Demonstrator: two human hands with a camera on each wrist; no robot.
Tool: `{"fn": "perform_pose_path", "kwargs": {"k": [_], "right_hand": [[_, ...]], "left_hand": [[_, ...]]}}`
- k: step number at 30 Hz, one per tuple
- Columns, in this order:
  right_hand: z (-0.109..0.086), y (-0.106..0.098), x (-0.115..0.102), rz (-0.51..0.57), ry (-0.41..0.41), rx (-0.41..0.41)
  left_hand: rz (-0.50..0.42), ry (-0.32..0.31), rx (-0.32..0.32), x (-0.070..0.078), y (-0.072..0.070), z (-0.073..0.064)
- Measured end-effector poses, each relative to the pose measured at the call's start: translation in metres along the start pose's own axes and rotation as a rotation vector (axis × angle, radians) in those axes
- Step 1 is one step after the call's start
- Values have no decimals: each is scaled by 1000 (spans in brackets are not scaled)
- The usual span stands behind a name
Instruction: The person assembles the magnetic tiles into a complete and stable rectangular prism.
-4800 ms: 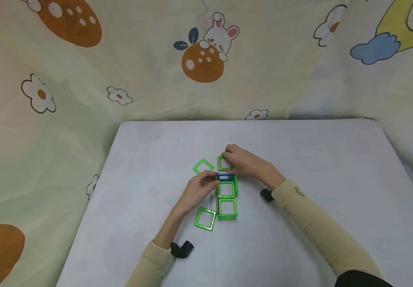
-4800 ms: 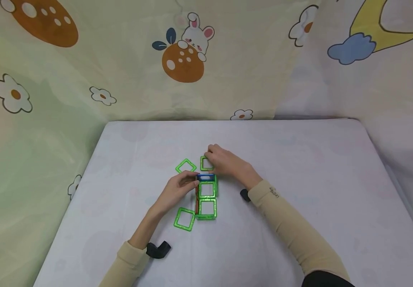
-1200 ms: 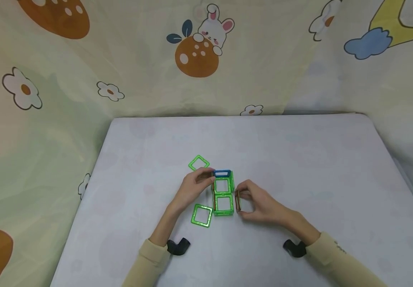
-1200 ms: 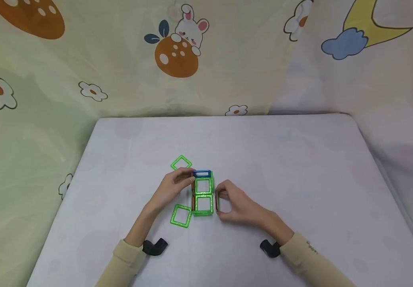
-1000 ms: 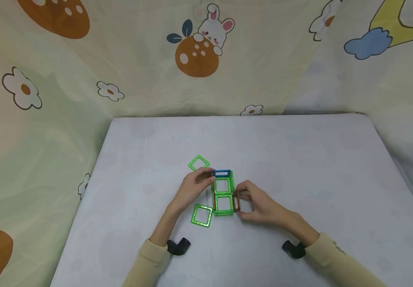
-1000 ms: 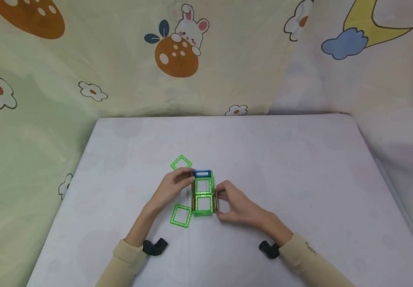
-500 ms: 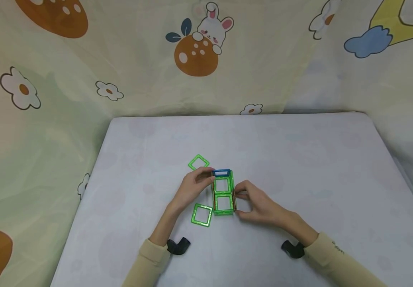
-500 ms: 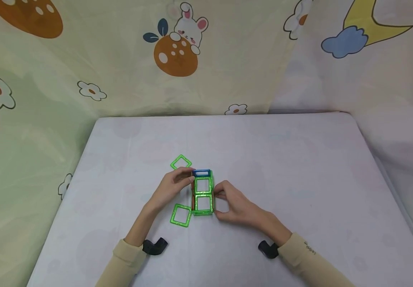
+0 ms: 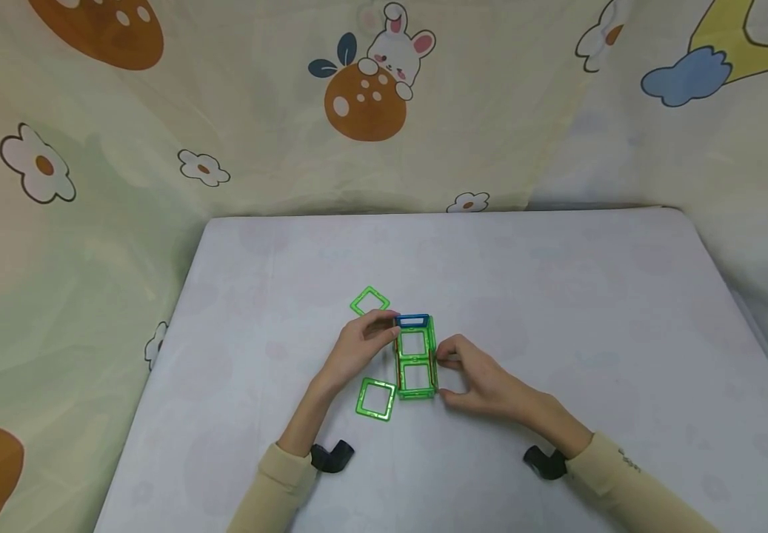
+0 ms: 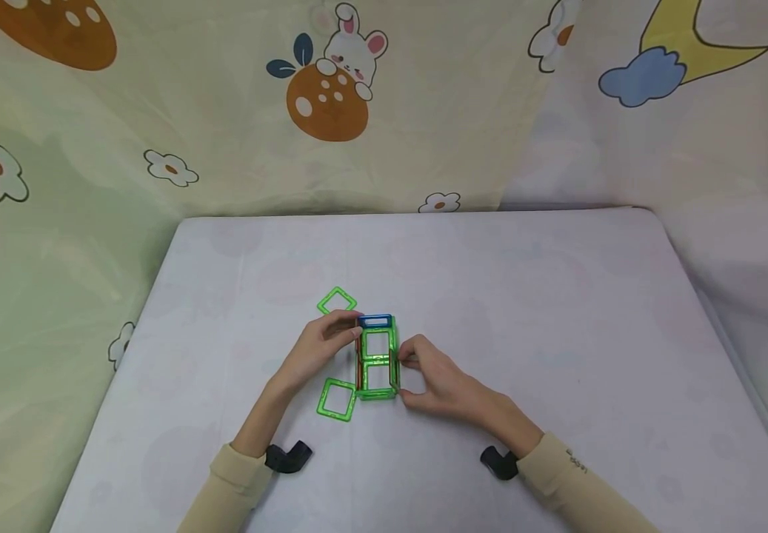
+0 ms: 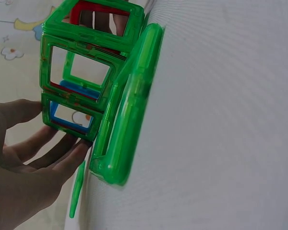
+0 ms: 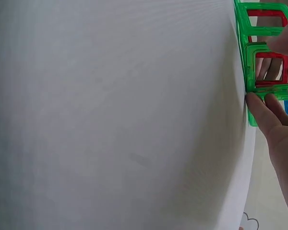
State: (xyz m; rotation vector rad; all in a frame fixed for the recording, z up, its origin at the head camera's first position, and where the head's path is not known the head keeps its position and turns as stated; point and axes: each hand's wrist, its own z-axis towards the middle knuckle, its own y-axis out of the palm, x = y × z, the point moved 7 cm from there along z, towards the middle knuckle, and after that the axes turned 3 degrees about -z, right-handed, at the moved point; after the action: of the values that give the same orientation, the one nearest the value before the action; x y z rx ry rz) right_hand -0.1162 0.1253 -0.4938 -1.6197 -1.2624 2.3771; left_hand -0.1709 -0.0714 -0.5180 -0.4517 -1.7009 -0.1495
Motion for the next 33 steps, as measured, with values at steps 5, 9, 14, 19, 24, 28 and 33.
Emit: {"fn": "perform_pose_path", "kwargs": {"k": [5, 9, 14, 19, 24, 28, 33], "right_hand": [[0, -2, -1, -40, -14, -6], [0, -3, -3, -51, -20, -21], [0, -2, -6, -82, -84, -28], [1, -1, -8, -109, -142, -24], [1, 0, -8, -104, -155, -16], [1, 0, -8, -100, -148, -16], [-1, -1, -7, -77, -142, -19]], "left_hand": [[-3, -5, 0, 0, 0, 0], [-10, -1, 0, 1, 0, 0], [-10, 4, -5, 1, 0, -1], [-4, 10, -7, 2, 0, -1], [-13, 8, -5, 3, 0, -1], [-17, 2, -6, 4, 0, -2], [-27, 0, -4, 4, 0, -2]]}}
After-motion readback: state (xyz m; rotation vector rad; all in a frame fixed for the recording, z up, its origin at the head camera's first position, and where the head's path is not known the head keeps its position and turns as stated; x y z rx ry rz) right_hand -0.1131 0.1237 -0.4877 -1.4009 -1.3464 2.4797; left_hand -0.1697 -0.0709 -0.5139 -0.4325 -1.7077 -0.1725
